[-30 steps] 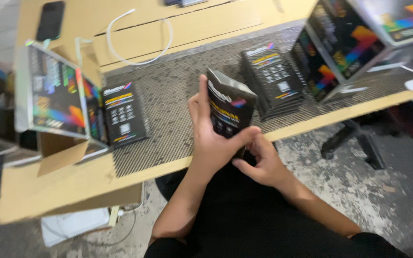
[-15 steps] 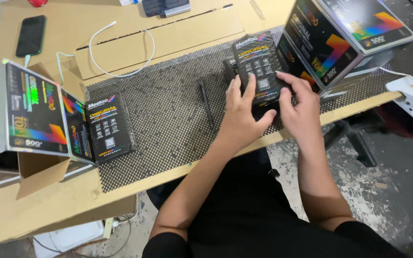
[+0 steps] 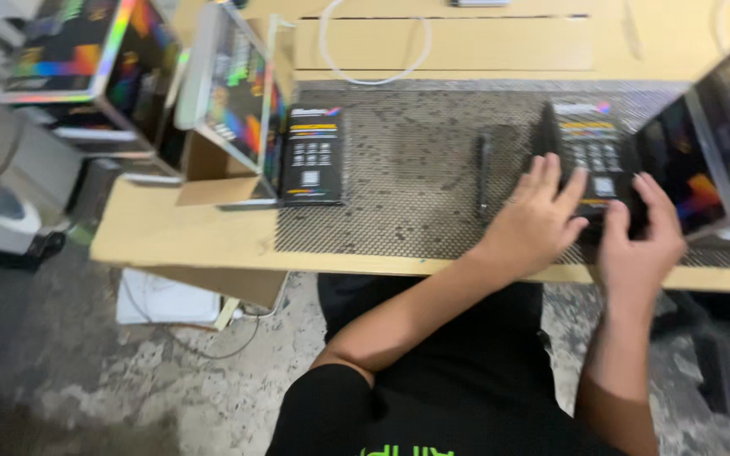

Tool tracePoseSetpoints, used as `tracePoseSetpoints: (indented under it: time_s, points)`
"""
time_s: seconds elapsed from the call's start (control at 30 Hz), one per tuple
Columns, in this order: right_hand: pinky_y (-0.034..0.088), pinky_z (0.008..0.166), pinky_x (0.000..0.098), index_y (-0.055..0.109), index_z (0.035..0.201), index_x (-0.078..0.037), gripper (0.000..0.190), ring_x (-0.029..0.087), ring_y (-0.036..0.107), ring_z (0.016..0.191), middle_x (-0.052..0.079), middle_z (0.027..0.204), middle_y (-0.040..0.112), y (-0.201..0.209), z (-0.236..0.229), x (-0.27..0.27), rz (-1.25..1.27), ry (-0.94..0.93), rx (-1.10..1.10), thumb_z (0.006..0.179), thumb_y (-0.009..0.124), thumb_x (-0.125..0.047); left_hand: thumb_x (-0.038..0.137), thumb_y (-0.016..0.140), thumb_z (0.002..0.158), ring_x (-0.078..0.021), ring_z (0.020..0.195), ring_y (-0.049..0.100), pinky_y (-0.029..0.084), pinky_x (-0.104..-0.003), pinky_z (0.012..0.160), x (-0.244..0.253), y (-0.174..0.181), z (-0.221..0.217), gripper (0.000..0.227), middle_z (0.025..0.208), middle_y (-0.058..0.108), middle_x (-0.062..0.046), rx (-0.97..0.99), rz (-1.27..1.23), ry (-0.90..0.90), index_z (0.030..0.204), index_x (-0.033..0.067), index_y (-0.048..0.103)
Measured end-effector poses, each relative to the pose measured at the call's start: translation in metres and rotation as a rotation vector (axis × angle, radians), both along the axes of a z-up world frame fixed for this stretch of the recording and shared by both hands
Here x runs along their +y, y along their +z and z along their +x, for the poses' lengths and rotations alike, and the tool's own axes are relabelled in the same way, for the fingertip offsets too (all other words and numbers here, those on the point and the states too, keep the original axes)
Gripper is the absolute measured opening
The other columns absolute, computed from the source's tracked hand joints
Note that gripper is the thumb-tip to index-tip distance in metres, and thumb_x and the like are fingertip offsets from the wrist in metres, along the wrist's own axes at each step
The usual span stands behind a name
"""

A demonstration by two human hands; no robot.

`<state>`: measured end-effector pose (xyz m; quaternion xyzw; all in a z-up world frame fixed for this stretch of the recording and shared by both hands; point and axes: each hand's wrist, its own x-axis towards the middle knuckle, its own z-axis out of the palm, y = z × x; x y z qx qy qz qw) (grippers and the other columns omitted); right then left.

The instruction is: The person unpacks a smartphone LCD assembly from a Meetoo box, removes the protective film, and writes on the back with a marker. The person then places the assembly into a new box and stacks it with other boxes on the table.

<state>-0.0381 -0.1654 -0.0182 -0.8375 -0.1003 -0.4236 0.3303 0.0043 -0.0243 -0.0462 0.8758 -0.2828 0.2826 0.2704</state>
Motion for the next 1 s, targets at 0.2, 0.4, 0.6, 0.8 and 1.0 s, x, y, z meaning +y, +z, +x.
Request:
tracePoseSetpoints:
  time_s: [0.2,0.4,0.6,0.8,1.0]
  points:
    - [0.045,0.116,0.0518,0.063,0.138,0.025,0.034,0.048,0.060,0.131,0.041,0.140,0.062,-0.022,0.006,-0.011,0.067,0.058,-0.048,0.105,0.062,0.020,0.035,0.061,0.092,-0.0547,0.146,0.051,0.043,-0.056,0.127,-0.005,-0.005,-0.005,0.071,0.154,0.047,-0.041,-0.056,-0.090,0.006,0.151,-0.0005,0.042]
    - [0.052,0.105,0.0460,0.064,0.143,0.022,0.032,0.040,0.063,0.122,0.035,0.139,0.065,-0.026,0.004,-0.012,0.156,0.054,-0.008,0.111,0.062,0.016,0.033,0.055,0.095,-0.0528,0.146,0.049,0.044,-0.058,0.124,-0.003,-0.002,-0.010,0.071,0.153,0.047,-0.038,-0.024,-0.131,-0.024,0.153,-0.0041,0.037]
    - [0.053,0.101,0.0437,0.063,0.144,0.019,0.033,0.037,0.063,0.121,0.033,0.139,0.065,-0.023,0.003,-0.011,0.201,0.062,0.036,0.111,0.062,0.015,0.031,0.055,0.095,-0.0530,0.144,0.049,0.043,-0.057,0.124,-0.003,-0.004,-0.007,0.071,0.151,0.047,-0.039,-0.004,-0.145,-0.059,0.153,-0.0048,0.036]
    - [0.053,0.100,0.0419,0.061,0.145,0.017,0.033,0.036,0.063,0.120,0.031,0.141,0.063,-0.022,0.002,-0.011,0.213,0.079,0.050,0.112,0.060,0.014,0.030,0.054,0.095,-0.0529,0.140,0.051,0.041,-0.054,0.124,-0.002,-0.005,-0.004,0.069,0.149,0.047,-0.041,0.001,-0.163,-0.101,0.150,-0.0075,0.037]
    - [0.052,0.102,0.0431,0.062,0.142,0.015,0.033,0.036,0.063,0.118,0.030,0.135,0.064,-0.019,0.003,-0.011,0.216,0.066,0.058,0.109,0.060,0.012,0.033,0.057,0.093,-0.0467,0.146,0.047,0.039,-0.049,0.126,0.002,-0.005,-0.002,0.071,0.154,0.045,-0.037,0.136,-0.232,-0.158,0.151,-0.0041,0.039]
